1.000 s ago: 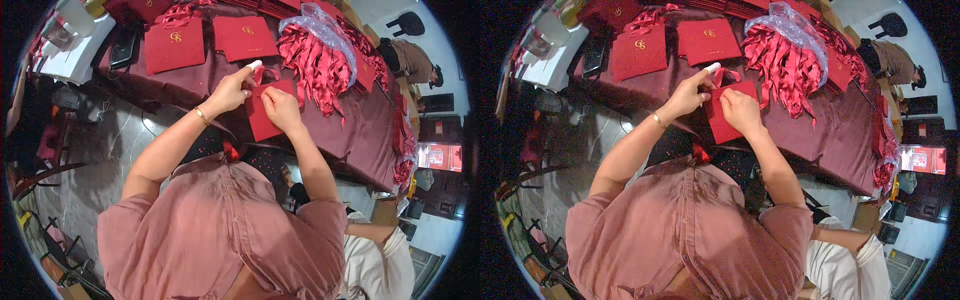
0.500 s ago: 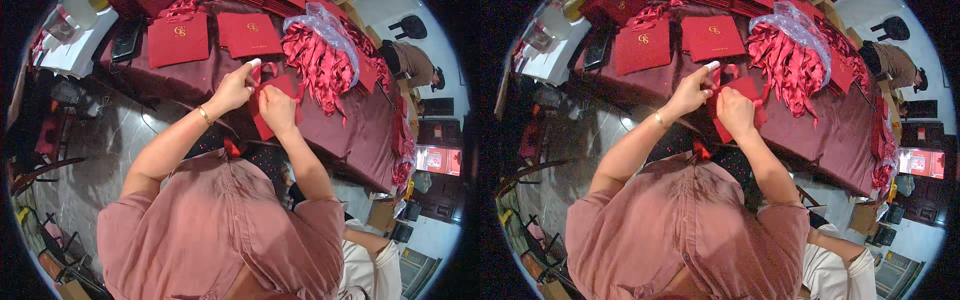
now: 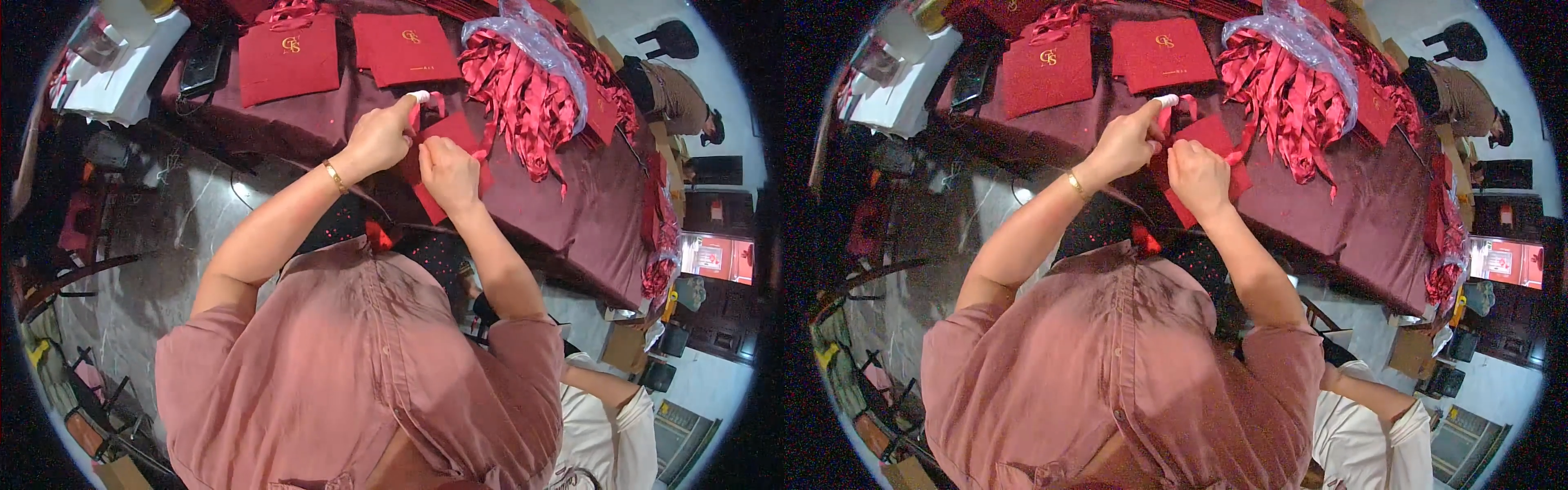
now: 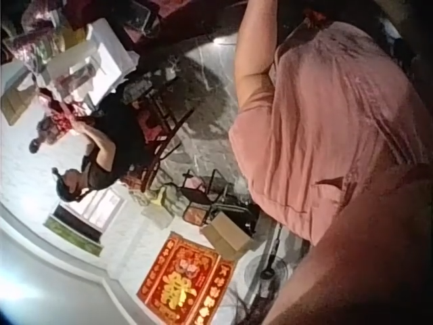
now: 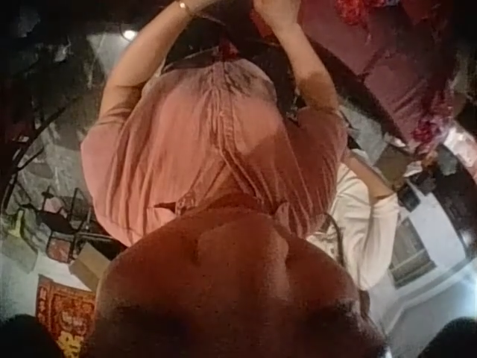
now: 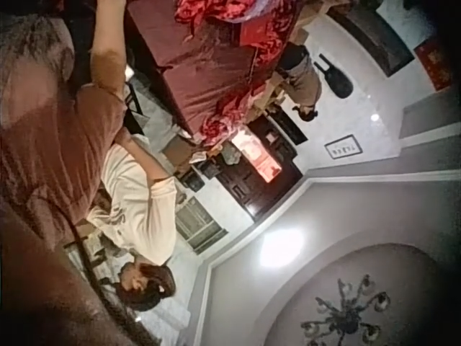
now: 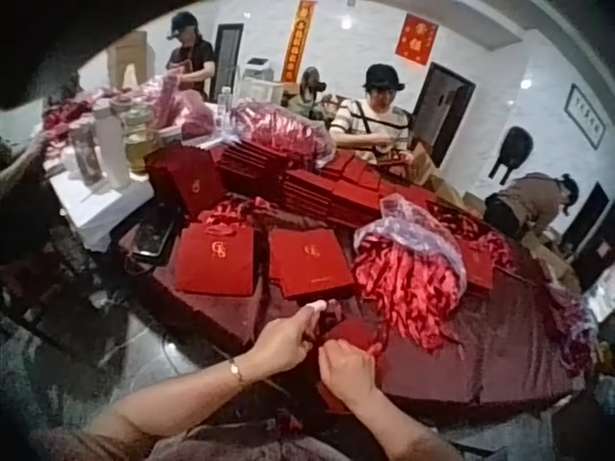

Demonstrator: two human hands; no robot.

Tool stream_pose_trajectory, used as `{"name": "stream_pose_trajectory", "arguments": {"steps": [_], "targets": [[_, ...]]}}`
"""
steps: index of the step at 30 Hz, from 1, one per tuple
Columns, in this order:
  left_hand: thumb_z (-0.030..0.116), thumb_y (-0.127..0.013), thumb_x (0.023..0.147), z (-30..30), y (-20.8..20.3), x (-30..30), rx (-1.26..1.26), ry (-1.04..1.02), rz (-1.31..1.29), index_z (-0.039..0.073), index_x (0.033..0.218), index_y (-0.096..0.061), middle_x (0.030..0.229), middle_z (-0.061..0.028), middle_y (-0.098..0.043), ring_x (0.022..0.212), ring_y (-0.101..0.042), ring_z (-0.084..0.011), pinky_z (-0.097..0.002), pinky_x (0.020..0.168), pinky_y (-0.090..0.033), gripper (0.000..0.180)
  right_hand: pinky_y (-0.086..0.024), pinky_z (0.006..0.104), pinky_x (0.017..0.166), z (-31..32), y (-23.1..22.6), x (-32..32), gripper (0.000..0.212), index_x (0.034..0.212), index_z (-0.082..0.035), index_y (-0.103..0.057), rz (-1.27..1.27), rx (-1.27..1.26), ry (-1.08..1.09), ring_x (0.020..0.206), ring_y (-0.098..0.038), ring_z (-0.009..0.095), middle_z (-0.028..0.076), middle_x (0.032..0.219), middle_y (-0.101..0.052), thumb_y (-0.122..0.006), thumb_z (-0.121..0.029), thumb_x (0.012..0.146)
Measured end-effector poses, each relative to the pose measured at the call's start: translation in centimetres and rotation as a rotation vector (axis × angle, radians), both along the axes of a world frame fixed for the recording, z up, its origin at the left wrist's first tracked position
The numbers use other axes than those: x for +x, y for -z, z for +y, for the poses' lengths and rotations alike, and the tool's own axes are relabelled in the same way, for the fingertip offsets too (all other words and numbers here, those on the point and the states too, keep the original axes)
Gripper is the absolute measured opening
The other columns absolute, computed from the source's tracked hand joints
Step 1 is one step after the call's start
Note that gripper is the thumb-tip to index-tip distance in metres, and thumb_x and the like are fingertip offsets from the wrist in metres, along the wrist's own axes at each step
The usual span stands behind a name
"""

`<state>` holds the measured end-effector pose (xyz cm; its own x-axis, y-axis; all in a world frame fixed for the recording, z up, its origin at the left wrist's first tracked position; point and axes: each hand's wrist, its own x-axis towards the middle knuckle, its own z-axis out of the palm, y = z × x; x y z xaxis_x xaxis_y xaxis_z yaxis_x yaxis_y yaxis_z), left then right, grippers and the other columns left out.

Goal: The person attaches ribbons to red gift bags by hand, tying ribbon handles onto each bag.

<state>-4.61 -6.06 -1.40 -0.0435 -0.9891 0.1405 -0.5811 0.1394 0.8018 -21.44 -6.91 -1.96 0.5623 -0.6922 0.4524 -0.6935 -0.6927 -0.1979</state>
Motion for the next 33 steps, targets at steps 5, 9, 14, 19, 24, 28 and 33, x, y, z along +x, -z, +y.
{"name": "stream_pose_trajectory", "arguments": {"steps": [5, 9, 14, 19, 24, 28, 33], "targets": [[-0.001, -0.061, 0.073, 0.1, -0.6, -0.5, -0.012, 0.011, 0.031, 0.014, 0.135, -0.044, 0.085, -0.0143, -0.069, 0.081, -0.067, -0.0344, -0.0451, 0.071, -0.052, 0.066, -0.049, 0.042, 0.055, 0.1, -0.3, -0.2, 0.015, 0.074, -0.006, -0.052, 0.036, -0.104, -0.064, 0.062, -0.06, 0.032, 0.012, 0.067, -0.056, -0.06, -0.013, 0.084], [0.001, -0.058, 0.074, 0.8, -0.4, -1.0, -0.271, -0.054, -0.129, 0.014, 0.129, -0.047, 0.073, -0.0139, -0.064, 0.073, -0.064, -0.0362, -0.0487, 0.065, -0.049, 0.057, -0.048, 0.0441, 0.055, 0.2, -0.2, 0.6, 0.015, 0.074, -0.005, -0.051, -0.003, -0.02, 0.024, 0.064, -0.06, 0.034, 0.014, 0.069, -0.058, -0.06, -0.012, 0.084], [0.002, -0.061, 0.073, 0.4, -0.5, -0.5, -0.209, 0.02, -0.107, 0.012, 0.127, -0.047, 0.076, -0.0153, -0.065, 0.075, -0.064, -0.0373, -0.0478, 0.066, -0.05, 0.056, -0.047, 0.0462, 0.055, 0.1, -0.3, 0.4, 0.015, 0.075, -0.004, -0.052, -0.075, 0.077, 0.08, 0.066, -0.061, 0.035, 0.015, 0.071, -0.059, -0.058, -0.013, 0.085], [-0.006, -0.063, 0.073, -0.5, -0.8, 0.2, 0.09, 0.084, 0.121, 0.014, 0.139, -0.041, 0.089, -0.0133, -0.068, 0.071, -0.064, -0.0228, -0.0357, 0.063, -0.052, 0.072, -0.048, 0.0454, 0.055, 0.4, -1.1, 0.2, 0.016, 0.076, -0.005, -0.053, -0.066, 0.044, 0.027, 0.065, -0.061, 0.035, 0.014, 0.07, -0.059, -0.059, -0.016, 0.086], [-0.002, -0.064, 0.071, -0.6, -0.3, 0.1, 0.167, 0.056, 0.324, 0.016, 0.141, -0.042, 0.089, -0.0137, -0.071, 0.083, -0.069, -0.0245, -0.0367, 0.075, -0.052, 0.075, -0.048, 0.0456, 0.055, 0.1, -1.9, 0.0, 0.016, 0.076, -0.006, -0.054, 0.015, 0.0, -0.037, 0.064, -0.061, 0.035, 0.014, 0.069, -0.059, -0.059, -0.017, 0.086], [-0.003, -0.062, 0.072, -0.1, -0.7, -0.5, 0.095, 0.036, 0.303, 0.015, 0.14, -0.043, 0.09, -0.0143, -0.071, 0.087, -0.069, -0.0244, -0.0346, 0.078, -0.051, 0.073, -0.047, 0.0478, 0.055, 0.9, -2.8, 0.9, 0.021, 0.073, -0.004, -0.055, 0.022, 0.14, 0.117, 0.066, -0.061, 0.037, 0.018, 0.068, -0.059, -0.06, -0.019, 0.086], [-0.004, -0.06, 0.073, 0.0, -0.9, -0.3, 0.167, 0.031, 0.372, 0.015, 0.138, -0.046, 0.092, -0.0171, -0.07, 0.09, -0.069, -0.0268, -0.0358, 0.076, -0.052, 0.069, -0.049, 0.0476, 0.061, -0.4, -2.3, 0.4, 0.023, 0.077, -0.004, -0.059, -0.004, 0.263, 0.085, 0.072, -0.064, 0.037, 0.018, 0.072, -0.063, -0.061, -0.026, 0.086]]}}
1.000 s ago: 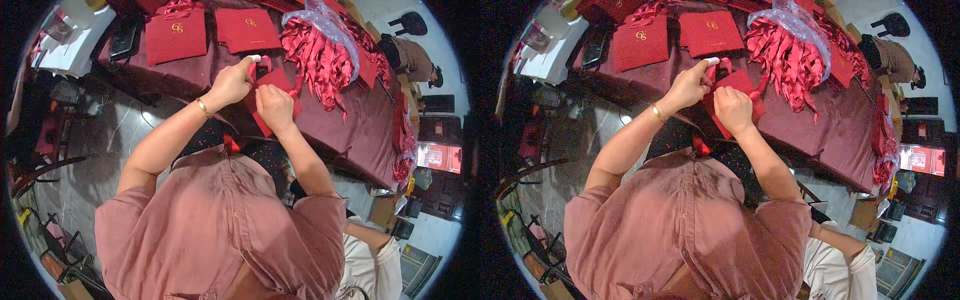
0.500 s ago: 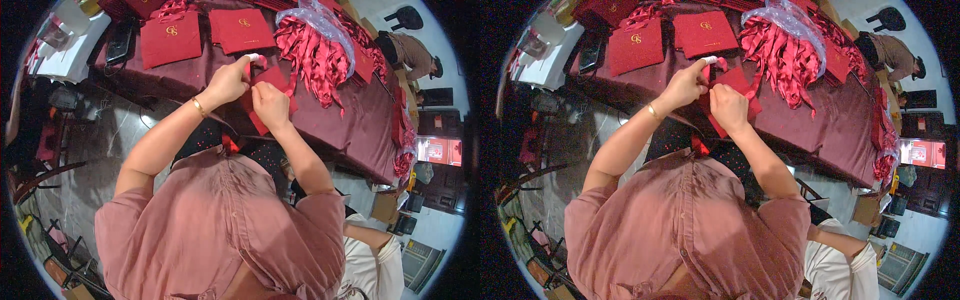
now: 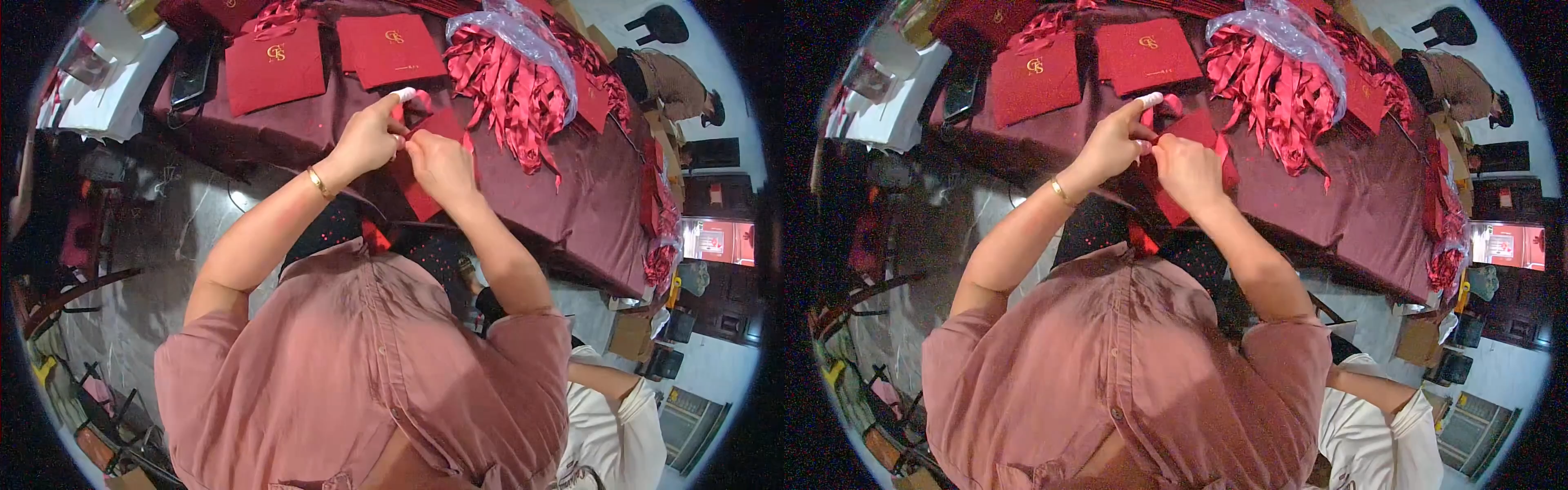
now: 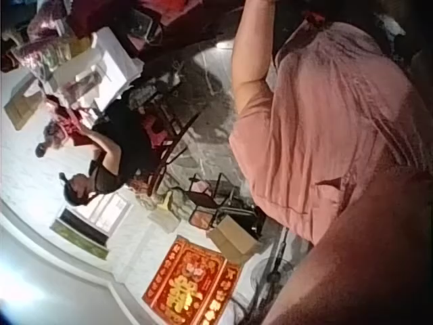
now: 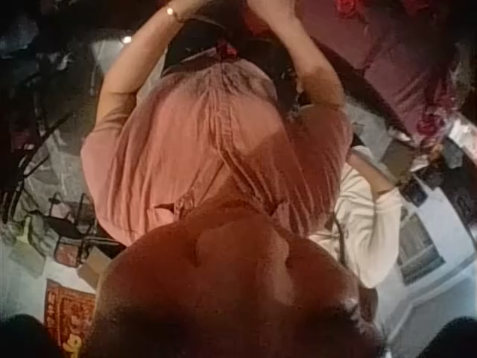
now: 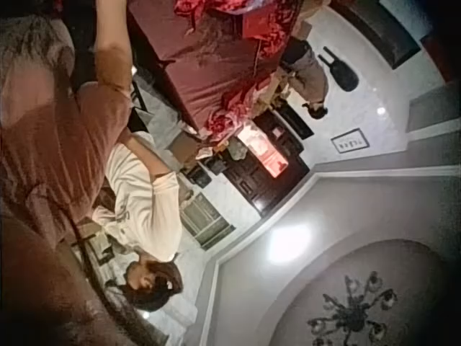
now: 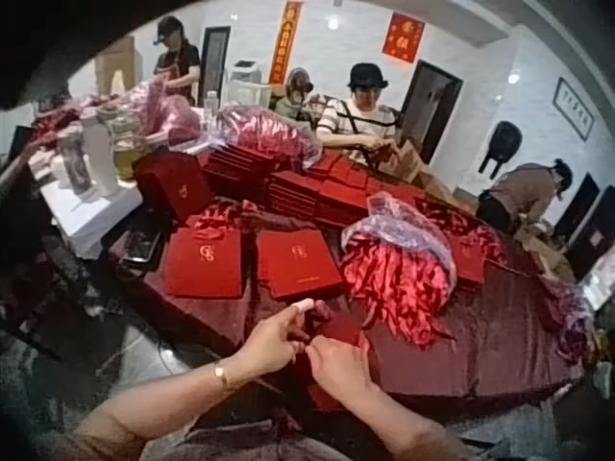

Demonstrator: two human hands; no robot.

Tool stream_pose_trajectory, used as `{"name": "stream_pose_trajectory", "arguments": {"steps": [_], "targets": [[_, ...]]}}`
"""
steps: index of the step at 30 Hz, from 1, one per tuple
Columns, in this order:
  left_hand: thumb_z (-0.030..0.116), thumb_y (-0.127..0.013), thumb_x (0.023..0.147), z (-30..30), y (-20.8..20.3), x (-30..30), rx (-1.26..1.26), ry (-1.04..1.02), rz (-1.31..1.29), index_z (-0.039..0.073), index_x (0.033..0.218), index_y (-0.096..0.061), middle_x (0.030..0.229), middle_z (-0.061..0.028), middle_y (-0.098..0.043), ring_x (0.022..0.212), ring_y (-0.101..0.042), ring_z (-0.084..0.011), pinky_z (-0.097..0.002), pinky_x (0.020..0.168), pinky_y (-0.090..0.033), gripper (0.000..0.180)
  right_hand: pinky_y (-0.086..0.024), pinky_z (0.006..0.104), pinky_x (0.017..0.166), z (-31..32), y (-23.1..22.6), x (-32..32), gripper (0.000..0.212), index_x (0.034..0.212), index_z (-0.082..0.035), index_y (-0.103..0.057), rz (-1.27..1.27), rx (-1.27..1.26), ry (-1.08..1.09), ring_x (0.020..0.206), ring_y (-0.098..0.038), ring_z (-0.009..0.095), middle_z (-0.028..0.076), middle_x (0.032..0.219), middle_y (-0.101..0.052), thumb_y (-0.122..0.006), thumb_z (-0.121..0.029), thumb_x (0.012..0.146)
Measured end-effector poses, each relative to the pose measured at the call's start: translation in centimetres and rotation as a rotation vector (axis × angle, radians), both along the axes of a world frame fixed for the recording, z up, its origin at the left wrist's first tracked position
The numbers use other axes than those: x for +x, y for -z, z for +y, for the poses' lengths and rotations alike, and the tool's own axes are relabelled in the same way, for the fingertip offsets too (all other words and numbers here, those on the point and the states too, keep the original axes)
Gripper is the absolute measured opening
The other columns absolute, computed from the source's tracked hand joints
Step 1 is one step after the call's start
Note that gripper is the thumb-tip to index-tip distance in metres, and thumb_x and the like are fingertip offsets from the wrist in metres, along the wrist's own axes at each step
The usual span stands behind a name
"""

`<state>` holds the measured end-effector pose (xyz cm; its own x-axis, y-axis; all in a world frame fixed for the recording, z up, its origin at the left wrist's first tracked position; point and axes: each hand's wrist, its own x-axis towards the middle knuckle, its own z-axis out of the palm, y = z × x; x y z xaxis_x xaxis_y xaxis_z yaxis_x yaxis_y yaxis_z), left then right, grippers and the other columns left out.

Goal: The person attaches ribbons to red gift bags by hand, tying ribbon handles onto each bag.

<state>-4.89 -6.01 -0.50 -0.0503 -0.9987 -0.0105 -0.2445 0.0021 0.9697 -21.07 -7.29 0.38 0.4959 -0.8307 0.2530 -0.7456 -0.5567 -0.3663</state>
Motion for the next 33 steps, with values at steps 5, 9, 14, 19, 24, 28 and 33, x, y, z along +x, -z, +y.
{"name": "stream_pose_trajectory", "arguments": {"steps": [5, 9, 14, 19, 24, 28, 33], "targets": [[-0.001, -0.064, 0.078, -0.6, 1.9, 0.5, -0.046, -0.046, 0.047, 0.009, 0.138, -0.044, 0.081, -0.0134, -0.069, 0.073, -0.068, -0.019, -0.0336, 0.066, -0.052, 0.064, -0.052, 0.0406, 0.069, -5.3, -1.7, -2.2, 0.042, 0.088, -0.006, -0.068, -0.223, 0.143, 0.25, 0.078, -0.068, 0.031, 0.014, 0.082, -0.069, -0.067, -0.047, 0.08], [0.005, -0.073, 0.076, 0.2, 0.8, 0.4, 0.03, -0.016, 0.058, 0.007, 0.139, -0.042, 0.075, -0.0118, -0.067, 0.062, -0.064, -0.0151, -0.0312, 0.06, -0.051, 0.07, -0.051, 0.0502, 0.075, -9.7, -0.1, -5.2, 0.049, 0.091, 0.002, -0.065, 0.2, 0.032, 0.566, 0.086, -0.066, 0.04, 0.024, 0.087, -0.067, -0.059, -0.046, 0.085], [0.001, -0.071, 0.077, 0.5, 1.1, 0.3, 0.004, -0.047, -0.023, 0.007, 0.137, -0.043, 0.076, -0.0129, -0.067, 0.062, -0.065, -0.0169, -0.0326, 0.06, -0.051, 0.066, -0.051, 0.0509, 0.072, -11.1, 3.0, -5.7, 0.033, 0.092, -0.004, -0.065, 0.136, -0.05, 0.567, 0.084, -0.065, 0.041, 0.021, 0.084, -0.067, -0.063, -0.036, 0.083], [0.001, -0.068, 0.079, 0.5, 0.5, -0.2, -0.011, -0.023, -0.041, 0.007, 0.135, -0.045, 0.076, -0.0134, -0.068, 0.061, -0.065, -0.019, -0.034, 0.06, -0.051, 0.061, -0.051, 0.0345, 0.061, -12.8, 5.2, -9.1, 0.019, 0.087, -0.001, -0.062, -0.55, 0.142, 0.441, 0.068, -0.066, 0.024, 0.012, 0.072, -0.067, -0.063, -0.019, 0.084], [0.007, -0.066, 0.081, 0.4, 1.0, 0.5, -0.167, -0.11, -0.203, 0.006, 0.131, -0.049, 0.087, -0.0168, -0.067, 0.076, -0.066, -0.0297, -0.04, 0.071, -0.05, 0.053, -0.039, 0.0198, 0.047, -9.0, 1.1, -7.1, 0.011, 0.097, -0.001, -0.061, -0.884, 0.474, 0.297, 0.053, -0.052, 0.007, 0.002, 0.073, -0.062, -0.057, -0.009, 0.091], [0.008, -0.066, 0.08, -0.8, 0.2, -0.9, -0.246, -0.101, -0.267, 0.004, 0.129, -0.048, 0.096, -0.0195, -0.066, 0.087, -0.065, -0.0339, -0.0437, 0.076, -0.05, 0.053, -0.039, 0.0217, 0.055, -7.4, 1.7, -7.2, 0.014, 0.095, -0.003, -0.064, -0.454, 0.23, 0.157, 0.062, -0.05, 0.006, -0.001, 0.072, -0.06, -0.057, -0.016, 0.093], [-0.003, -0.067, 0.078, -1.8, 1.1, -1.5, -0.109, -0.077, -0.162, 0.012, 0.137, -0.044, 0.095, -0.0168, -0.066, 0.074, -0.065, -0.0209, -0.0354, 0.067, -0.053, 0.065, -0.05, 0.0456, 0.068, -4.7, 0.3, -4.2, 0.018, 0.089, -0.005, -0.062, -0.139, 0.099, -0.02, 0.081, -0.064, 0.038, 0.017, 0.084, -0.066, -0.059, -0.023, 0.088]]}}
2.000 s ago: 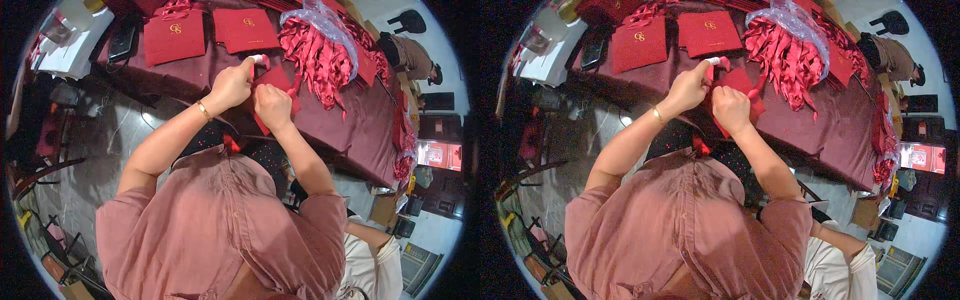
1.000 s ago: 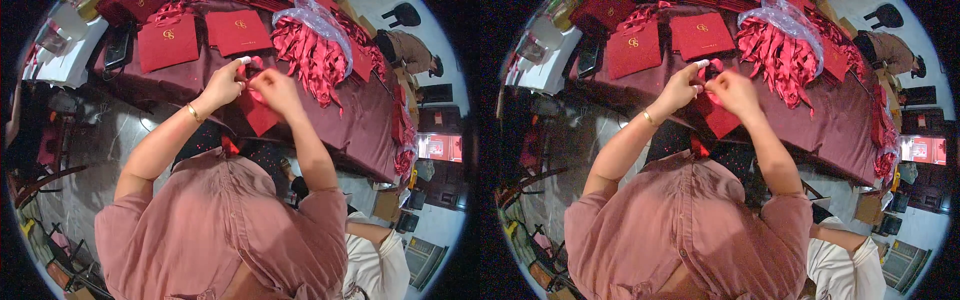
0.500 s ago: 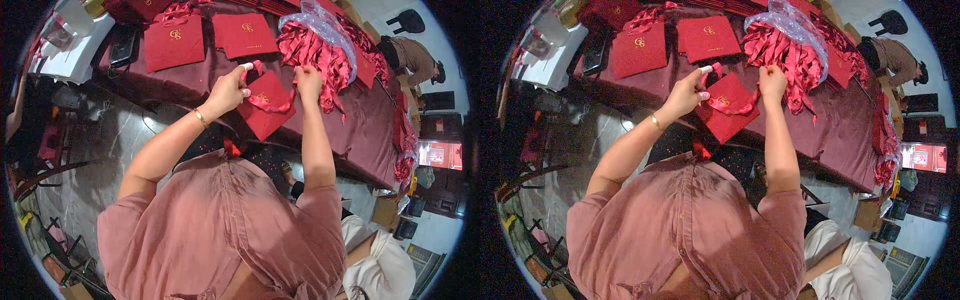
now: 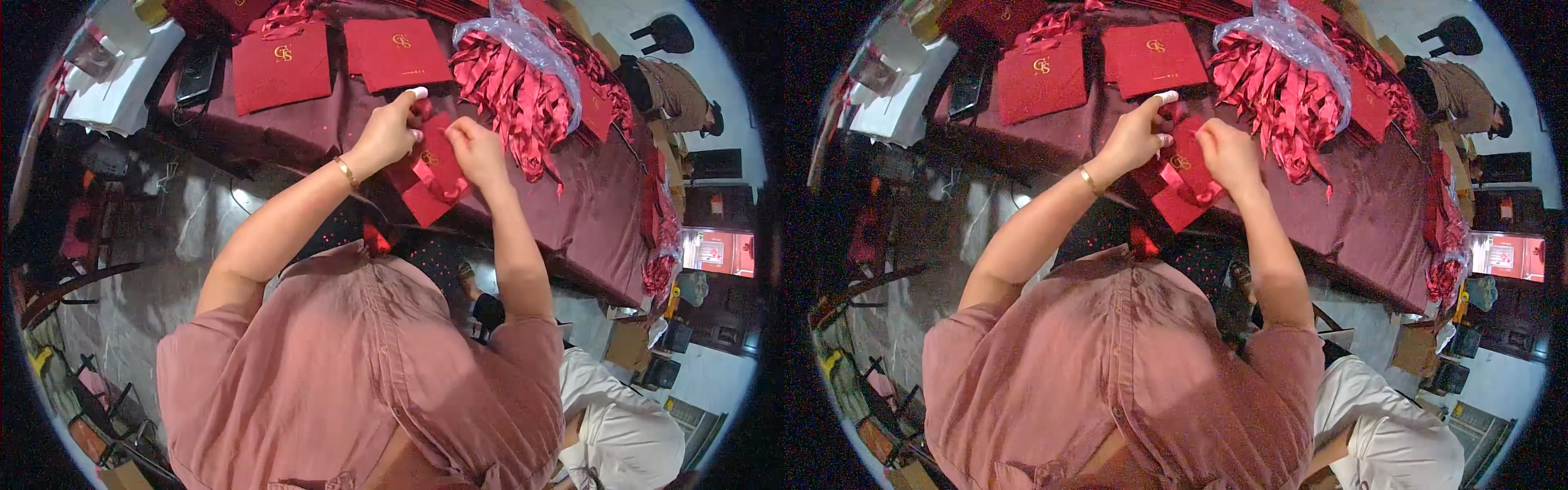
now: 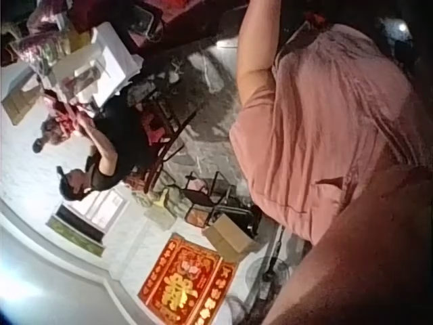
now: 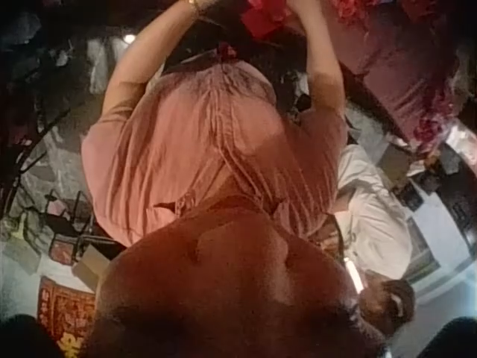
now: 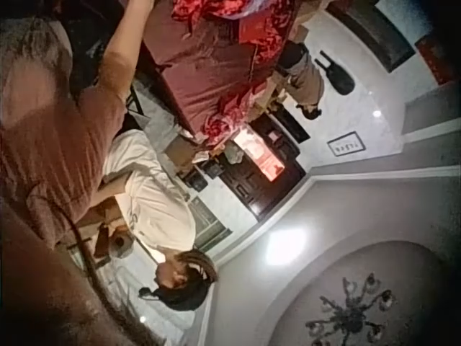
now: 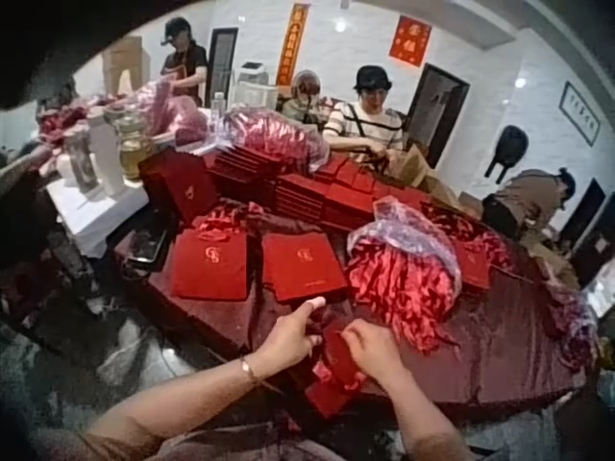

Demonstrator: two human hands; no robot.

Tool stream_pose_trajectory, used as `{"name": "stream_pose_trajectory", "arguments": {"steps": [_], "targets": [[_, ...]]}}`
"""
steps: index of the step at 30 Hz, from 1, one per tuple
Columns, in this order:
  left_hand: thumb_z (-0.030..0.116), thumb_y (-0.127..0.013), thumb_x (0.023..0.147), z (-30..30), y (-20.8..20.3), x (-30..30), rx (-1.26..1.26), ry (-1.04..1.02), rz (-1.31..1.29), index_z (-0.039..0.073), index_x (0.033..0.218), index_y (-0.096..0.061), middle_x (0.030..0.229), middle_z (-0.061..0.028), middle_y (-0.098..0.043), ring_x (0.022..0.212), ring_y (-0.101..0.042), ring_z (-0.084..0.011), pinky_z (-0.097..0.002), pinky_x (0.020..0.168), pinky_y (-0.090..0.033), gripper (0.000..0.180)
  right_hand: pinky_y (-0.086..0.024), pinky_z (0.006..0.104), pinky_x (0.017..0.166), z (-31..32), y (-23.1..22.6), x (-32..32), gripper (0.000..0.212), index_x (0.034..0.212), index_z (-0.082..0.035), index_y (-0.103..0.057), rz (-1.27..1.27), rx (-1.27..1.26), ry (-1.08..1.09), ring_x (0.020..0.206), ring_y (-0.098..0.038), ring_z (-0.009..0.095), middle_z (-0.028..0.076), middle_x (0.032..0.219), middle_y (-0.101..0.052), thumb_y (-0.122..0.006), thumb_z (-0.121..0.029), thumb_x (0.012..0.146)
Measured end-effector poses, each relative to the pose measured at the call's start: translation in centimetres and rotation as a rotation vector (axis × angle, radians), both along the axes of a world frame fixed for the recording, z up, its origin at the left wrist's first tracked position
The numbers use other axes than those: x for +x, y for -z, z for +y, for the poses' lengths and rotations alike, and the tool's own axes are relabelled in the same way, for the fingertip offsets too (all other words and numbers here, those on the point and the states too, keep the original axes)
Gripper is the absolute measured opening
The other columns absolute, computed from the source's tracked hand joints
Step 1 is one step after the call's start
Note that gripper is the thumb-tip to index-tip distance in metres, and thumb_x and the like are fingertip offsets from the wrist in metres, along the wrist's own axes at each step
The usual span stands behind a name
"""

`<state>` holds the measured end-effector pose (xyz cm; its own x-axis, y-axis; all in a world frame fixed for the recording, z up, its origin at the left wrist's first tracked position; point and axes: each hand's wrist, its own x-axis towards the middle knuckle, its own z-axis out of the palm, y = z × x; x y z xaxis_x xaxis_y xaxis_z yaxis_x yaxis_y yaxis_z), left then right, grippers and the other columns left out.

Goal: The person attaches ribbons to red gift bags by hand, tying ribbon handles onto each bag.

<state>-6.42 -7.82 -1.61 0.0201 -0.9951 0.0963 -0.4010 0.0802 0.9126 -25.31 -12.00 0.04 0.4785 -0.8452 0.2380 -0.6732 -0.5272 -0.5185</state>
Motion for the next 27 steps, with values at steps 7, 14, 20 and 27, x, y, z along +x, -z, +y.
{"name": "stream_pose_trajectory", "arguments": {"steps": [7, 14, 20, 27], "targets": [[-0.008, -0.062, 0.075, -0.3, 0.3, 0.2, -0.013, 0.045, 0.252, 0.016, 0.145, -0.033, 0.098, -0.0174, -0.068, 0.083, -0.067, -0.0229, -0.0345, 0.071, -0.053, 0.08, -0.048, 0.0455, 0.06, -0.2, 0.1, 1.1, 0.015, 0.081, -0.003, -0.06, 0.054, -0.127, -0.051, 0.071, -0.063, 0.039, 0.02, 0.073, -0.063, -0.061, -0.018, 0.085], [-0.013, -0.055, 0.074, -0.4, 1.3, -0.9, -0.23, 0.053, 0.201, 0.011, 0.147, -0.031, 0.143, -0.0137, -0.045, 0.09, -0.062, -0.0144, -0.0305, 0.08, -0.052, 0.08, -0.045, 0.0427, 0.056, 1.2, -2.1, 1.8, 0.01, 0.083, -0.001, -0.059, 0.042, -0.049, -0.101, 0.066, -0.062, 0.038, 0.022, 0.071, -0.059, -0.06, -0.011, 0.085], [-0.008, -0.056, 0.074, 1.0, 0.2, -0.8, -0.162, 0.034, 0.137, 0.018, 0.147, -0.031, 0.086, -0.0176, -0.065, 0.08, -0.066, -0.0289, -0.0381, 0.073, -0.052, 0.081, -0.045, 0.0468, 0.058, 1.4, -2.5, 1.6, 0.013, 0.079, 0.001, -0.057, 0.053, -0.113, -0.095, 0.067, -0.06, 0.042, 0.024, 0.07, -0.058, -0.058, -0.01, 0.085], [-0.006, -0.056, 0.073, 1.1, -0.1, -0.2, -0.177, 0.016, 0.16, 0.017, 0.148, -0.029, 0.088, -0.0194, -0.065, 0.083, -0.066, -0.035, -0.0418, 0.073, -0.052, 0.083, -0.045, 0.0481, 0.059, 1.5, -2.6, 2.1, 0.016, 0.076, 0.001, -0.058, 0.129, -0.089, -0.088, 0.067, -0.06, 0.042, 0.023, 0.071, -0.06, -0.062, -0.012, 0.083]]}}
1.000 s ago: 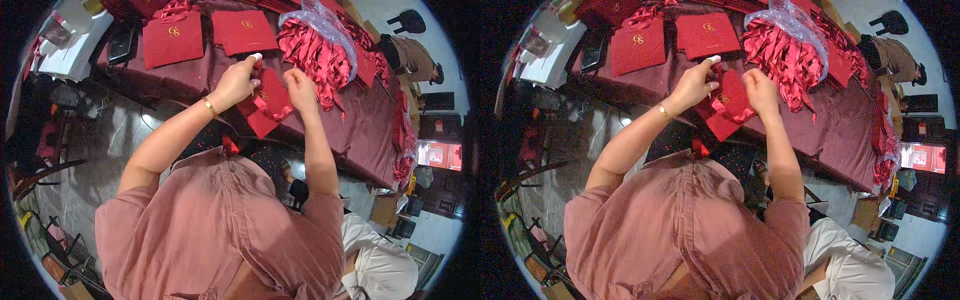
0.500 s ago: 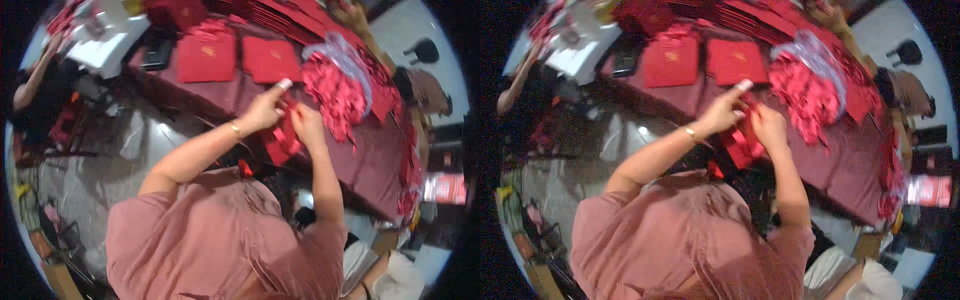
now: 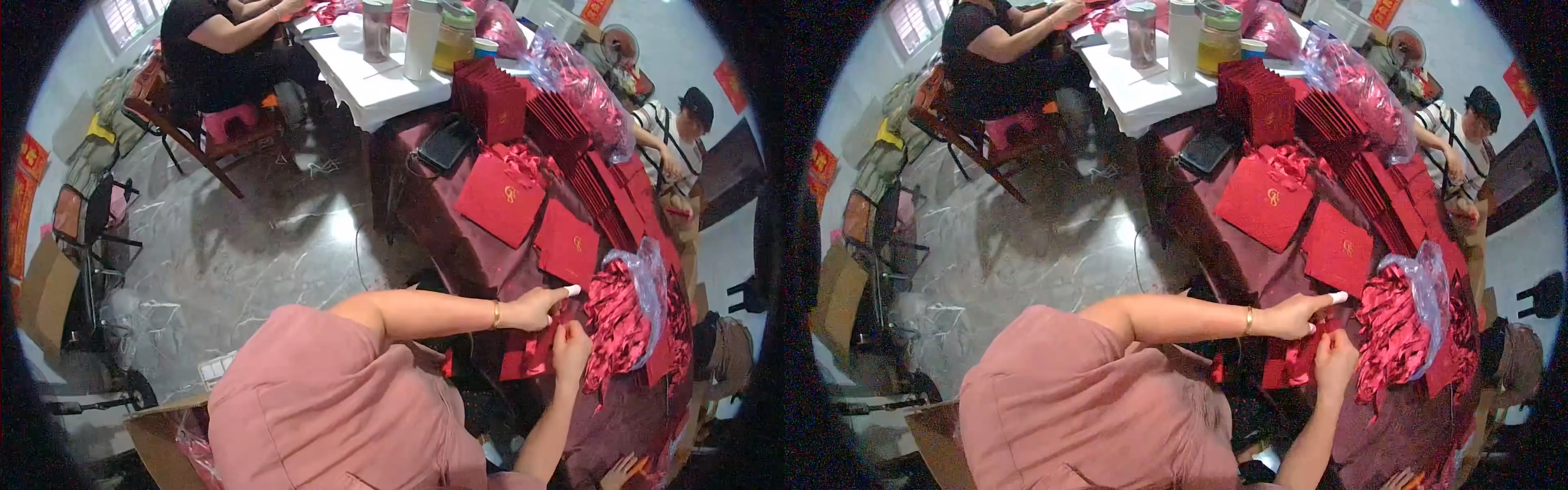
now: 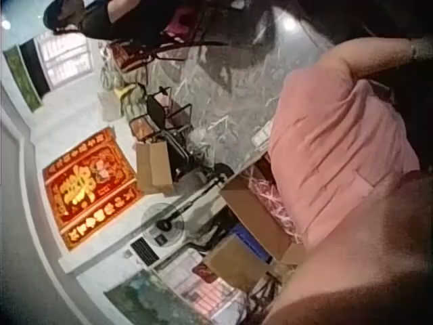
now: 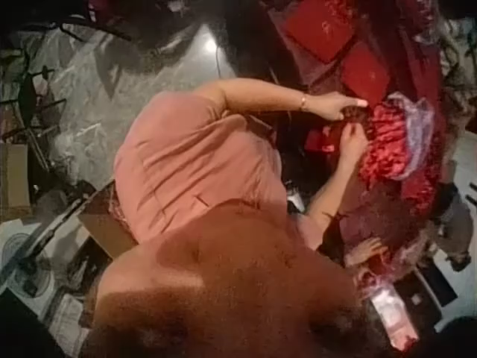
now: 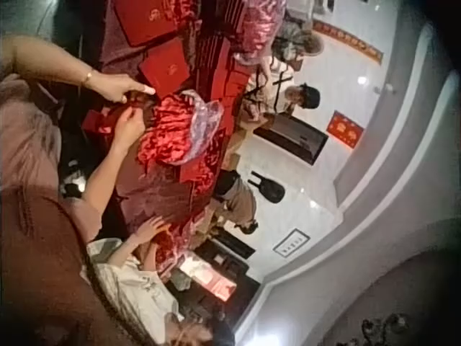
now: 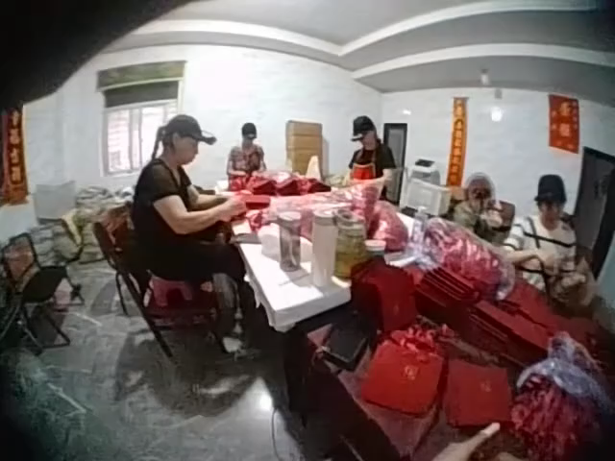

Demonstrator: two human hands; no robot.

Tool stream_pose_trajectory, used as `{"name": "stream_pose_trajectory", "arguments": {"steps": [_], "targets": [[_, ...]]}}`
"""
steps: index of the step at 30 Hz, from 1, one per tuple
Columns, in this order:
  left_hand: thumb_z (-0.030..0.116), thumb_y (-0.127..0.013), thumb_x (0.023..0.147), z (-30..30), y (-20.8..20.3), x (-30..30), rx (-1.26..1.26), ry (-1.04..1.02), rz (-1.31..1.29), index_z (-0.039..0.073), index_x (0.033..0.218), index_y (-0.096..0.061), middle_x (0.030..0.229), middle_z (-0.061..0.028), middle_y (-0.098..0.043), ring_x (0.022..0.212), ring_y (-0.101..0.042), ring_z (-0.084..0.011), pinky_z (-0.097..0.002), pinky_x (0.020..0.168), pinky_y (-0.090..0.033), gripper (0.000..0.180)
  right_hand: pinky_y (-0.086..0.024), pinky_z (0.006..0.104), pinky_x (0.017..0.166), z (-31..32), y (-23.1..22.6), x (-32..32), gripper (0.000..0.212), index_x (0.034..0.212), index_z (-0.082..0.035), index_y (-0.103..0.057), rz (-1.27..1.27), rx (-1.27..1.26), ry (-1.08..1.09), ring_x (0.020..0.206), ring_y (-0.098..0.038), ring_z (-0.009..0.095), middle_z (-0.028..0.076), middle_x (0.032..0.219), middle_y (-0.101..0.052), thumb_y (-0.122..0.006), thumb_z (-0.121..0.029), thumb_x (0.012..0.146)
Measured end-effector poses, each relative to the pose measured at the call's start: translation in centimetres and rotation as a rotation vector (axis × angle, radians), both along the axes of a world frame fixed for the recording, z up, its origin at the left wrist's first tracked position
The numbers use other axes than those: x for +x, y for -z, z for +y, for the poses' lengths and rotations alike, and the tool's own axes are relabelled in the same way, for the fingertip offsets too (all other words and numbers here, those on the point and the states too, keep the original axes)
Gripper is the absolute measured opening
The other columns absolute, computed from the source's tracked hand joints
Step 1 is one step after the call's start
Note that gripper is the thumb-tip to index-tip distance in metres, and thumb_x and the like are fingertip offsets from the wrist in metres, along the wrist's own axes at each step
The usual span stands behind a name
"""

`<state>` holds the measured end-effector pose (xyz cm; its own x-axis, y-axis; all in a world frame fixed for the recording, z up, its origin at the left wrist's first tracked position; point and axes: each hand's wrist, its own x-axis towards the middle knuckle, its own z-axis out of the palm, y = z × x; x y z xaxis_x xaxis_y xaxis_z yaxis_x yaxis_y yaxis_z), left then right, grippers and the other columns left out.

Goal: The person attaches ribbons to red gift bags by hand, tying ribbon handles onto each bag.

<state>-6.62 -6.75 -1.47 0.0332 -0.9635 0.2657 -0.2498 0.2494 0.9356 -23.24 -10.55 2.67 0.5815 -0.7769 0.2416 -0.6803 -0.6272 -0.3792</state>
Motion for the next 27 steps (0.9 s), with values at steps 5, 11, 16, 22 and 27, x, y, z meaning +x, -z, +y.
{"name": "stream_pose_trajectory", "arguments": {"steps": [5, 11, 16, 22, 27], "targets": [[-0.003, -0.054, 0.073, 0.5, -0.6, 0.2, -0.097, 0.036, -0.096, 0.012, 0.145, -0.031, 0.088, -0.0233, -0.064, 0.082, -0.064, -0.0402, -0.0473, 0.071, -0.05, 0.077, -0.045, 0.0425, 0.057, -0.4, -0.3, -0.2, 0.014, 0.076, 0.002, -0.058, 0.002, 0.067, -0.005, 0.06, -0.058, 0.035, 0.021, 0.067, -0.058, -0.061, -0.01, 0.082], [-0.004, -0.055, 0.07, 1.5, -2.2, -0.3, -0.303, 0.052, -0.286, 0.009, 0.136, -0.041, 0.09, -0.0201, -0.061, 0.086, -0.058, -0.0412, -0.0488, 0.073, -0.047, 0.069, -0.044, 0.0369, 0.062, -3.6, 2.6, -4.0, 0.008, 0.077, 0.004, -0.057, -0.271, 0.635, 0.079, 0.061, -0.057, 0.022, 0.015, 0.068, -0.062, -0.056, -0.004, 0.079], [-0.004, -0.055, 0.07, 1.8, -2.1, 0.0, -0.187, 0.052, -0.119, 0.01, 0.145, -0.032, 0.091, -0.021, -0.065, 0.085, -0.062, -0.0416, -0.0483, 0.074, -0.05, 0.079, -0.045, 0.0494, 0.061, 1.0, -0.4, -0.3, 0.011, 0.079, 0.0, -0.054, 0.083, -0.146, -0.052, 0.068, -0.058, 0.042, 0.021, 0.071, -0.059, -0.058, -0.009, 0.082], [-0.006, -0.052, 0.071, 1.2, -1.1, -0.6, -0.056, 0.107, -0.173, 0.009, 0.136, -0.045, 0.103, -0.0236, -0.064, 0.095, -0.064, -0.0381, -0.0424, 0.081, -0.051, 0.067, -0.045, 0.0462, 0.057, 1.2, 0.2, -1.2, 0.014, 0.078, 0.0, -0.054, 0.092, -0.193, -0.119, 0.067, -0.059, 0.04, 0.019, 0.069, -0.059, -0.059, -0.012, 0.084], [-0.002, -0.055, 0.076, 0.8, -2.5, -0.1, -0.026, 0.153, -0.114, 0.006, 0.121, -0.058, 0.105, -0.0187, -0.067, 0.101, -0.066, -0.0266, -0.0381, 0.087, -0.051, 0.046, -0.047, 0.0331, 0.062, -1.6, 1.4, -2.6, 0.018, 0.076, 0.001, -0.064, -0.288, 0.633, 0.045, 0.065, -0.056, 0.016, 0.005, 0.069, -0.063, -0.064, -0.017, 0.08]]}}
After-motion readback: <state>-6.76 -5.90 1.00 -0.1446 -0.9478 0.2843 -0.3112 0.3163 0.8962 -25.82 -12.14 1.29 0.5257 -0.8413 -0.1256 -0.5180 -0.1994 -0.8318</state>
